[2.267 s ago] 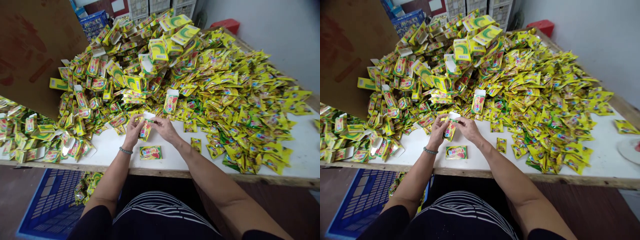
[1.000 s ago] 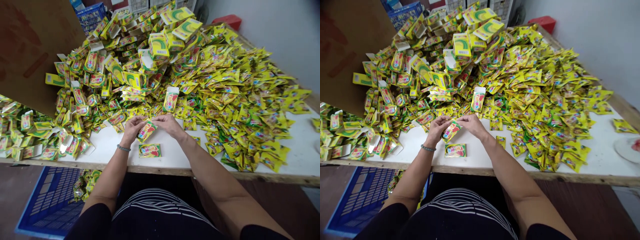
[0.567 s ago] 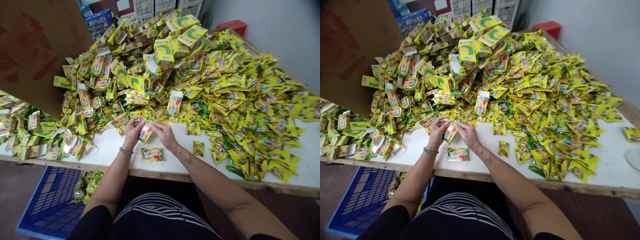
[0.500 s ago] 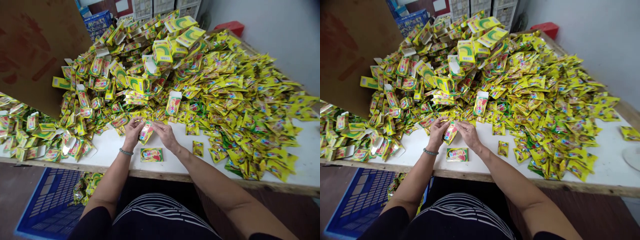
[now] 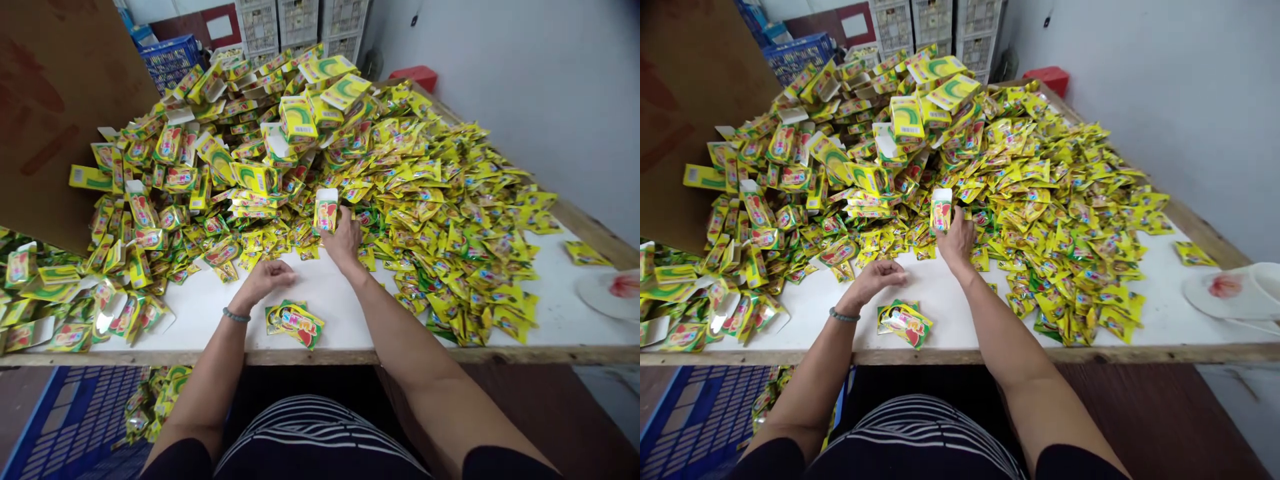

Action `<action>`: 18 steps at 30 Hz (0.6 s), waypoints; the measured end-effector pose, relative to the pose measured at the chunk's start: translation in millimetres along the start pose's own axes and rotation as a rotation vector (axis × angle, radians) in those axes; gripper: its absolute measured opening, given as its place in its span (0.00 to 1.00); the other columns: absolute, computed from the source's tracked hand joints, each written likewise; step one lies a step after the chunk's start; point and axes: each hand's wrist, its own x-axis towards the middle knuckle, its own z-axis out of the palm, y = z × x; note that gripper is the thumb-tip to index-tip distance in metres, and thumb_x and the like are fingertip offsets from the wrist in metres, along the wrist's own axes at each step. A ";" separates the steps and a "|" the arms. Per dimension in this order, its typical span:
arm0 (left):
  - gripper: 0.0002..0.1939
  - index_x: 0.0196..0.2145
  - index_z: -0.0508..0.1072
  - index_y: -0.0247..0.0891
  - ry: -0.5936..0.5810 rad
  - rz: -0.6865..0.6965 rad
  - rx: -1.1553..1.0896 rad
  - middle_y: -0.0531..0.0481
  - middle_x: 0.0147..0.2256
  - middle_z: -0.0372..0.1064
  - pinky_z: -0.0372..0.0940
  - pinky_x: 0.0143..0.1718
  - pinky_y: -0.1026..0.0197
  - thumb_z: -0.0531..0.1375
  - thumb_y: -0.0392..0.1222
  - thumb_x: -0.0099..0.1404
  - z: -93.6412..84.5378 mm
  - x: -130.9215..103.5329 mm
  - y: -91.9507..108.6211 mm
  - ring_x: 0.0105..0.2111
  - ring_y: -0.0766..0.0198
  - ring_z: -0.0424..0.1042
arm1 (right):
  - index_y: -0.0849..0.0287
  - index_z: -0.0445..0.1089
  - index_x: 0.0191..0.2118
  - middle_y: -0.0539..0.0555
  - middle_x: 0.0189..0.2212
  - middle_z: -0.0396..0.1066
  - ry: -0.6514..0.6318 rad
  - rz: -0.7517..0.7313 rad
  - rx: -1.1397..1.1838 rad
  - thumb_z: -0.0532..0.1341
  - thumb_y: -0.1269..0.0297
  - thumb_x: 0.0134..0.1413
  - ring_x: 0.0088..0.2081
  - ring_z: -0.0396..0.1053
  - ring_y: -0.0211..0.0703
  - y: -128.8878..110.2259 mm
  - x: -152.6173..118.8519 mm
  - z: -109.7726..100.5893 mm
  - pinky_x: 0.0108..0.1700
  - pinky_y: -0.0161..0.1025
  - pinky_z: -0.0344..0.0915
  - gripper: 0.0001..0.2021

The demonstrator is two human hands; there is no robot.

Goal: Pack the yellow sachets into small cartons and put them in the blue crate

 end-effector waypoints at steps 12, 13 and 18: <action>0.30 0.44 0.72 0.36 0.413 0.165 -0.284 0.46 0.35 0.80 0.72 0.38 0.59 0.75 0.53 0.47 -2.0 10.8 -4.4 0.33 0.59 0.79 | 0.58 0.75 0.44 0.57 0.41 0.76 -0.494 -0.286 0.271 0.55 0.57 0.65 0.42 0.71 0.48 -30.2 -35.1 -9.7 0.46 0.42 0.65 0.14; 0.31 0.44 0.72 0.36 0.421 0.125 -0.267 0.47 0.33 0.80 0.72 0.36 0.59 0.75 0.52 0.46 -3.6 10.6 -5.7 0.31 0.59 0.78 | 0.59 0.74 0.48 0.59 0.46 0.75 -0.395 -0.310 0.181 0.55 0.60 0.65 0.47 0.69 0.51 -26.8 -29.0 -6.5 0.50 0.45 0.63 0.15; 0.29 0.43 0.72 0.37 0.393 -0.010 -0.129 0.50 0.29 0.78 0.69 0.30 0.62 0.74 0.53 0.48 -11.9 9.4 -10.0 0.26 0.61 0.76 | 0.59 0.76 0.47 0.64 0.51 0.71 -0.378 -0.335 -0.171 0.60 0.64 0.60 0.53 0.63 0.59 -7.3 -12.9 6.6 0.53 0.51 0.59 0.12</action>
